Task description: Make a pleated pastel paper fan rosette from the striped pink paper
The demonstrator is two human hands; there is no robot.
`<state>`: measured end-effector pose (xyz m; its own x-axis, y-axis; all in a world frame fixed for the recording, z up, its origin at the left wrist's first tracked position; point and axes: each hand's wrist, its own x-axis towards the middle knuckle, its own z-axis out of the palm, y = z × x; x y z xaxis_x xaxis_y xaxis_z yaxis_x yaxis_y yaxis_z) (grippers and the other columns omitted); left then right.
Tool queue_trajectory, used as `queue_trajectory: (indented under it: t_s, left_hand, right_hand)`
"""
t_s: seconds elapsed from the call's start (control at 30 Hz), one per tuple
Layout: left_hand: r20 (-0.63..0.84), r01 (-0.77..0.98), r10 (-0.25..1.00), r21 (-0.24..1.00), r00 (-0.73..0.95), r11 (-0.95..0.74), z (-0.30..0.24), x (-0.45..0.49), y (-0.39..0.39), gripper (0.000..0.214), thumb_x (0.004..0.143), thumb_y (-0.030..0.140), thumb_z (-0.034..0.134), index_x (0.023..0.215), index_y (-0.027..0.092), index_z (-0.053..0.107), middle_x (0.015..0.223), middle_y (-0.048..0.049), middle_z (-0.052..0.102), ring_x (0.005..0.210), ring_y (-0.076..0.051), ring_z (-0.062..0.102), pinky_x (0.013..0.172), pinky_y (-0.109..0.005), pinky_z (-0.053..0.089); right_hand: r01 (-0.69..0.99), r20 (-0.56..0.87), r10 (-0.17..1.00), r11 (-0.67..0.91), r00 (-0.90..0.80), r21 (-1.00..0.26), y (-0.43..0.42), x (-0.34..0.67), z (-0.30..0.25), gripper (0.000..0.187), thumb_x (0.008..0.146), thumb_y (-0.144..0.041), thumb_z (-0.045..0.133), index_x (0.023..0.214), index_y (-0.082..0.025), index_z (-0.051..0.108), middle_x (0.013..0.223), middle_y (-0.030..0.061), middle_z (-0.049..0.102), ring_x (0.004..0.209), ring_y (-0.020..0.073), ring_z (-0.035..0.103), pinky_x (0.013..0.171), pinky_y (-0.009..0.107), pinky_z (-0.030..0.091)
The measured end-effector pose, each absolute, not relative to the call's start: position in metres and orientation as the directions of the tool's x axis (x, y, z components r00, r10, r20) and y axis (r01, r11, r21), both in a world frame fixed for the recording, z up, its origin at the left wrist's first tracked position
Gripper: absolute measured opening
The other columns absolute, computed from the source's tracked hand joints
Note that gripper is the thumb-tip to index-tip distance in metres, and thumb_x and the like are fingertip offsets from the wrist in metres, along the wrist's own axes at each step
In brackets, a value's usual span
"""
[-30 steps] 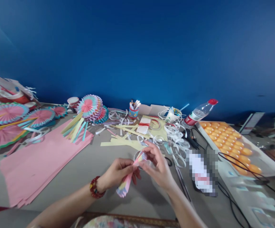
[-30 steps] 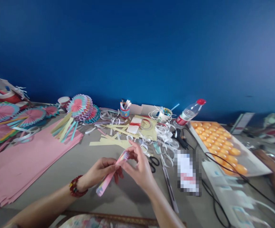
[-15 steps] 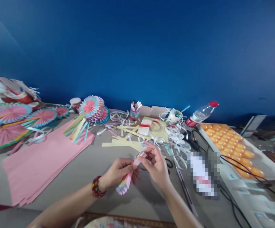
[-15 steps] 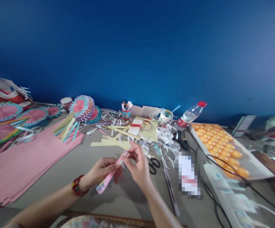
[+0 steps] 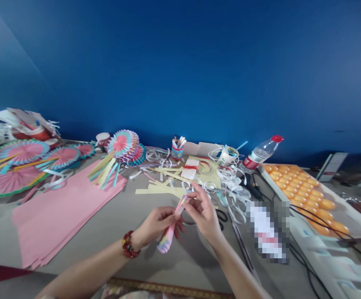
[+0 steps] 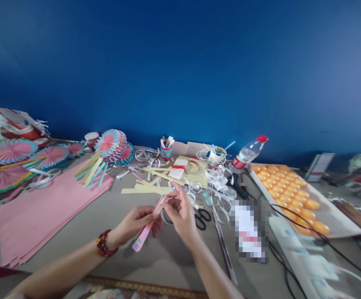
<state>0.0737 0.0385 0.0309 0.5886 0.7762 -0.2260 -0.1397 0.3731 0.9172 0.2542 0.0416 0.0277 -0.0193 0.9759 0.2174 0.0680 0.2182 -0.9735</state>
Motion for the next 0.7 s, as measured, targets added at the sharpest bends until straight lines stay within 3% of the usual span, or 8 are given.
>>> queue_trajectory:
  t_s: [0.23,0.37,0.47,0.53,0.6,0.7]
  left_hand:
    - [-0.241,-0.07,0.777,0.937,0.581,0.343,0.036,0.065,0.044,0.042,0.081,0.049,0.067,0.091,0.008,0.069,0.088,-0.0145,0.074,0.065,-0.018,0.068,0.063,-0.026,0.049]
    - [-0.274,-0.111,0.787,0.911,0.553,0.396,0.023,0.066,0.049,0.042,0.076,0.049,0.072,0.087,0.008,0.069,0.08,-0.0126,0.075,0.06,-0.019,0.068,0.061,-0.027,0.05]
    - [-0.298,-0.16,0.798,0.886,0.524,0.436,0.008,0.068,0.052,0.043,0.072,0.049,0.075,0.085,0.009,0.069,0.075,-0.0109,0.074,0.057,-0.019,0.068,0.059,-0.027,0.05]
    - [-0.304,-0.188,0.818,0.879,0.488,0.439,0.0,0.07,0.053,0.043,0.07,0.05,0.076,0.083,0.009,0.069,0.074,-0.0096,0.074,0.058,-0.019,0.067,0.059,-0.027,0.05]
    - [-0.292,-0.206,0.842,0.885,0.454,0.418,-0.003,0.071,0.053,0.043,0.07,0.051,0.075,0.08,0.01,0.069,0.072,-0.0083,0.073,0.059,-0.018,0.067,0.059,-0.027,0.05]
    - [-0.267,-0.209,0.854,0.897,0.446,0.39,-0.002,0.072,0.052,0.042,0.071,0.051,0.074,0.076,0.01,0.068,0.069,-0.007,0.072,0.057,-0.017,0.065,0.061,-0.027,0.051]
  right_hand:
    - [0.12,0.286,0.958,0.285,-0.01,-0.951,0.044,0.252,0.027,0.056,0.088,-0.032,0.064,0.138,-0.024,0.041,0.098,0.0042,0.059,0.071,0.0131,0.064,0.065,0.026,0.056]
    - [0.302,0.381,0.924,0.374,-0.038,-0.877,0.046,0.254,0.018,0.055,0.091,-0.031,0.06,0.141,-0.024,0.038,0.102,0.0064,0.062,0.073,0.015,0.066,0.071,0.032,0.058]
    - [0.58,0.557,0.83,0.473,-0.04,-0.663,0.045,0.256,0.014,0.048,0.09,-0.032,0.061,0.135,-0.023,0.046,0.111,0.0112,0.062,0.091,0.0227,0.065,0.082,0.042,0.056]
    - [0.706,0.656,0.744,0.532,-0.125,-0.468,0.041,0.257,0.015,0.032,0.089,-0.028,0.062,0.12,-0.024,0.057,0.11,0.0109,0.063,0.1,0.0264,0.061,0.088,0.047,0.052]
    - [0.726,0.672,0.694,0.599,-0.258,-0.339,0.036,0.256,0.018,0.019,0.09,-0.019,0.06,0.108,-0.025,0.063,0.101,0.0078,0.065,0.097,0.0251,0.062,0.088,0.045,0.051]
    - [0.733,0.693,0.648,0.631,-0.317,-0.255,0.029,0.254,0.021,0.025,0.089,-0.013,0.058,0.11,-0.025,0.064,0.098,0.0067,0.066,0.094,0.0232,0.062,0.085,0.041,0.051]
